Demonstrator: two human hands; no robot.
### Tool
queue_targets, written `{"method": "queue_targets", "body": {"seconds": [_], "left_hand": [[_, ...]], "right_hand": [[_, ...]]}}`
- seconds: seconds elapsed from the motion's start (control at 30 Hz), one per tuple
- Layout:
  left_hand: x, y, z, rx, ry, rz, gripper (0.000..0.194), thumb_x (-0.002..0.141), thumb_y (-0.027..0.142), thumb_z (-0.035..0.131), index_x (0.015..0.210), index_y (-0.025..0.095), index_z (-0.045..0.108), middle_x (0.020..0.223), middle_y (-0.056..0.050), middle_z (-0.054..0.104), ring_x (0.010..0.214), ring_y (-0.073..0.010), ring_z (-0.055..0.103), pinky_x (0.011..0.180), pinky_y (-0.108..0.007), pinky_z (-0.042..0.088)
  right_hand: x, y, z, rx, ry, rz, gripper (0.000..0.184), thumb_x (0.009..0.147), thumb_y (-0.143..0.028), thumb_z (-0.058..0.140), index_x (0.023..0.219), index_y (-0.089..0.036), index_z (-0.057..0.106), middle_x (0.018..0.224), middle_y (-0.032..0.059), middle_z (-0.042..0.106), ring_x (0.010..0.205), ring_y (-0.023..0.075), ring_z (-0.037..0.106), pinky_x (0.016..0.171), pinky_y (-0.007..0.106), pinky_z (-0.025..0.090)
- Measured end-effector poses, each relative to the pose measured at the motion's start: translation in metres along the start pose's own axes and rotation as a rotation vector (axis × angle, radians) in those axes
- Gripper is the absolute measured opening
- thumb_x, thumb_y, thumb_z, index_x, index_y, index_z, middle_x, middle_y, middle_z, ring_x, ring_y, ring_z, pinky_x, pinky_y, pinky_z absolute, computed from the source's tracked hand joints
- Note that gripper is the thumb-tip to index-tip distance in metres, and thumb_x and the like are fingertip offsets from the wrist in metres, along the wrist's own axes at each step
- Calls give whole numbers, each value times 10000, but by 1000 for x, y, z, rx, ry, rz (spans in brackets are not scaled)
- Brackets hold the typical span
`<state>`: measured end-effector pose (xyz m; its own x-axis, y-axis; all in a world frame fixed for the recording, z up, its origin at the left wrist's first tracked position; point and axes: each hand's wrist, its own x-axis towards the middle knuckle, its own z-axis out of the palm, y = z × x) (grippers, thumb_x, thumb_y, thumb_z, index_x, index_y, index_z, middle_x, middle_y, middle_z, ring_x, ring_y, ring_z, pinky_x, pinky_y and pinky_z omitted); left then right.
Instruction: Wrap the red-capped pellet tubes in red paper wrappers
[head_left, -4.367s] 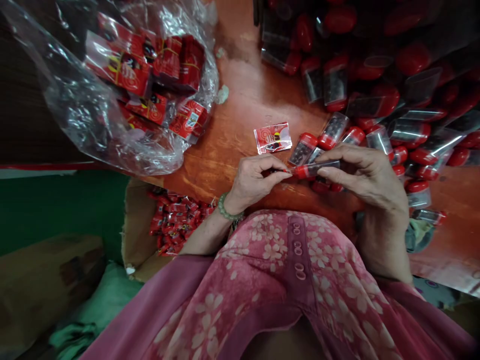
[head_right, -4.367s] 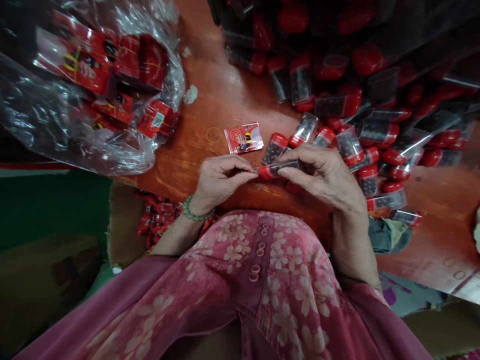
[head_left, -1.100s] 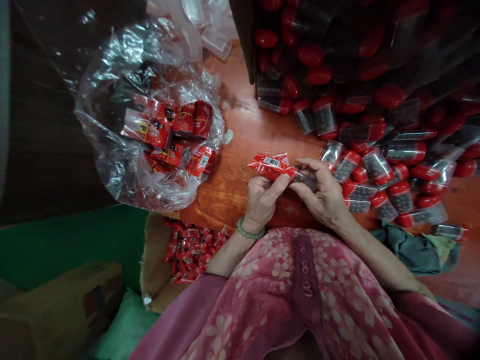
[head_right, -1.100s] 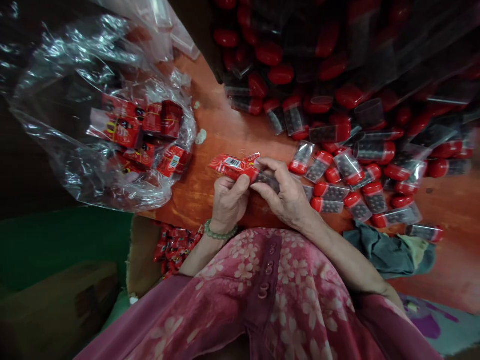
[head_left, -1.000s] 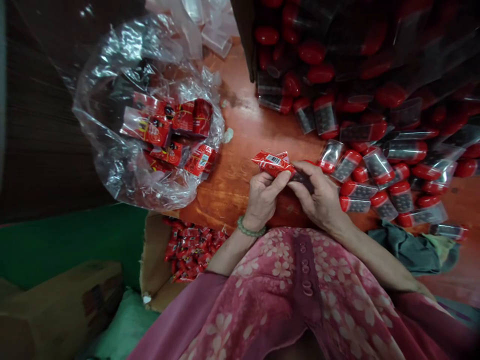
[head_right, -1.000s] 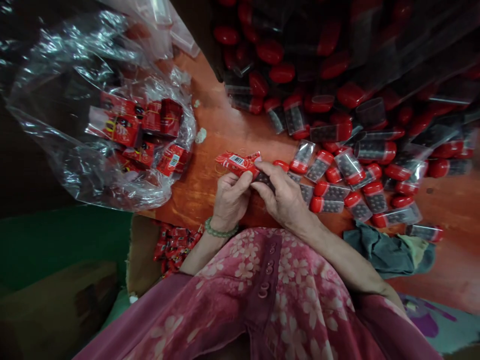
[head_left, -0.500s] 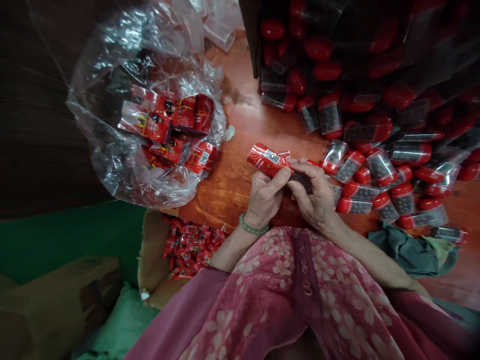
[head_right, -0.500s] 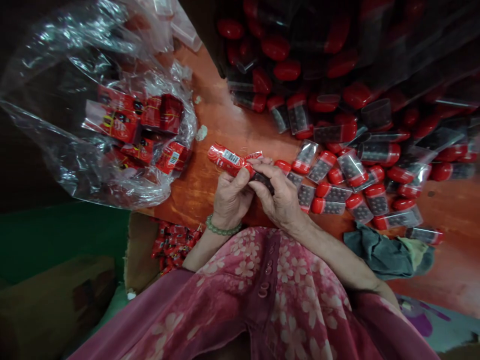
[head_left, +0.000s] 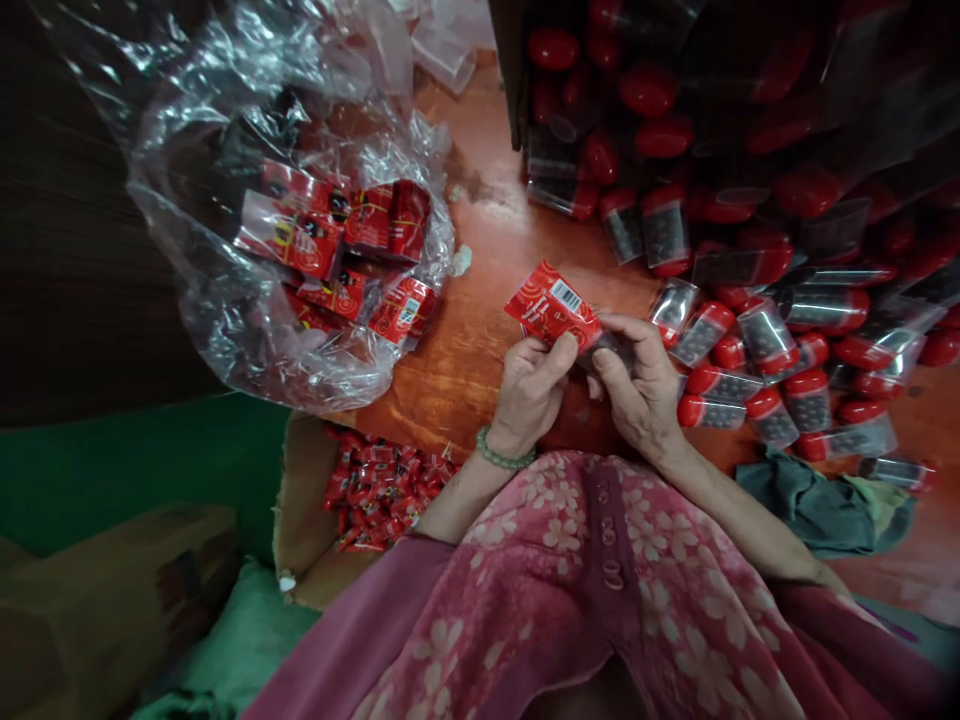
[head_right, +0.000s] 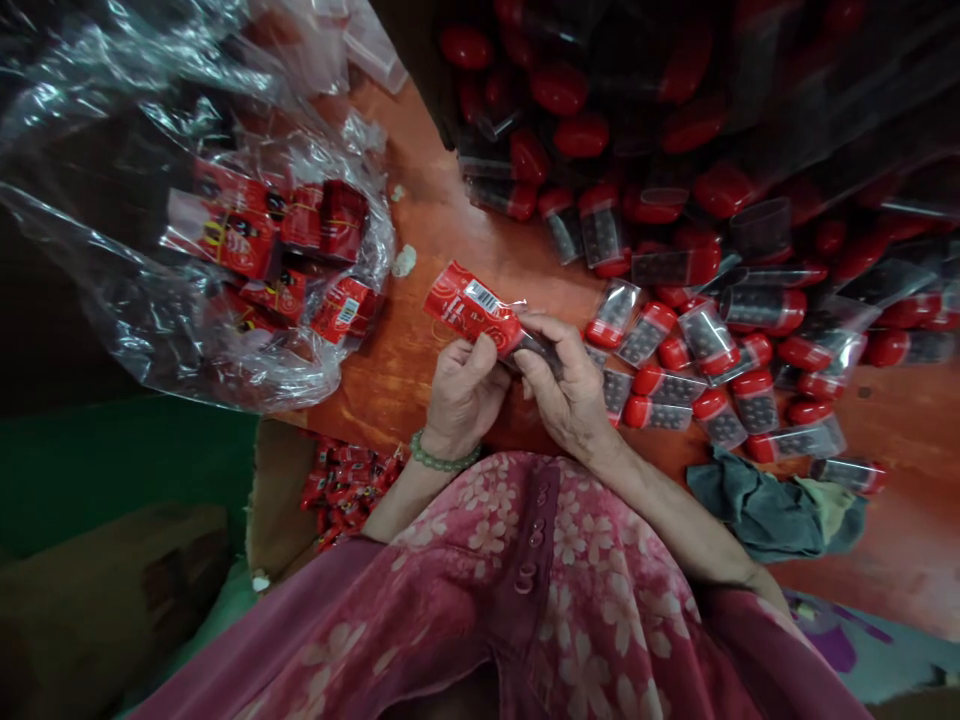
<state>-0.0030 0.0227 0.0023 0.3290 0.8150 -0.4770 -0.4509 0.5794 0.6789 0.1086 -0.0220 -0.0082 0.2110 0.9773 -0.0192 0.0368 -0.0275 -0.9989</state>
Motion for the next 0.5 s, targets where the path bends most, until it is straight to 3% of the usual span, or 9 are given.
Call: {"method": "queue_targets", "body": {"seconds": [0.07,0.27,0.37,0.43,0.5], "left_hand": [[1,-1,4,-8,10,5,498,652,624,858,717,168,670,653,-9,684,532,-110,581,521,-256,475],[2,-10,8,0,21,-31,525,617,643,869,673,167,656,507,25,596,432,-89,527,469,-245,429],[3,-12,7,-5,36,-28,522,599,616,892,676,160,650,522,30,600,406,-62,491,433,-222,386],[4,-11,6,-22,40,-24,539,575,633,895,705,168,655,559,31,618,400,-55,468,414,-224,369],[5,-9,4,-36,38,-1,545,583,654,880,754,177,678,600,24,639,414,-61,467,411,-235,366]], "right_hand": [[1,0,2,2,32,-2,257,1009,-425,576,1236,-309,554,1110,10,655,532,65,536,507,268,505],[-2,1,6,42,111,46,250,989,-467,598,1149,-284,541,771,-59,578,474,70,504,449,229,456],[-3,1,9,43,126,72,309,992,-519,569,1176,-281,500,711,-75,533,482,81,507,462,228,454],[-3,1,10,38,102,73,332,1001,-524,548,1214,-280,472,787,-56,573,512,79,518,490,232,475],[-2,1,9,-23,16,68,334,1029,-503,492,1271,-283,428,998,5,635,613,90,581,565,255,534]]}}
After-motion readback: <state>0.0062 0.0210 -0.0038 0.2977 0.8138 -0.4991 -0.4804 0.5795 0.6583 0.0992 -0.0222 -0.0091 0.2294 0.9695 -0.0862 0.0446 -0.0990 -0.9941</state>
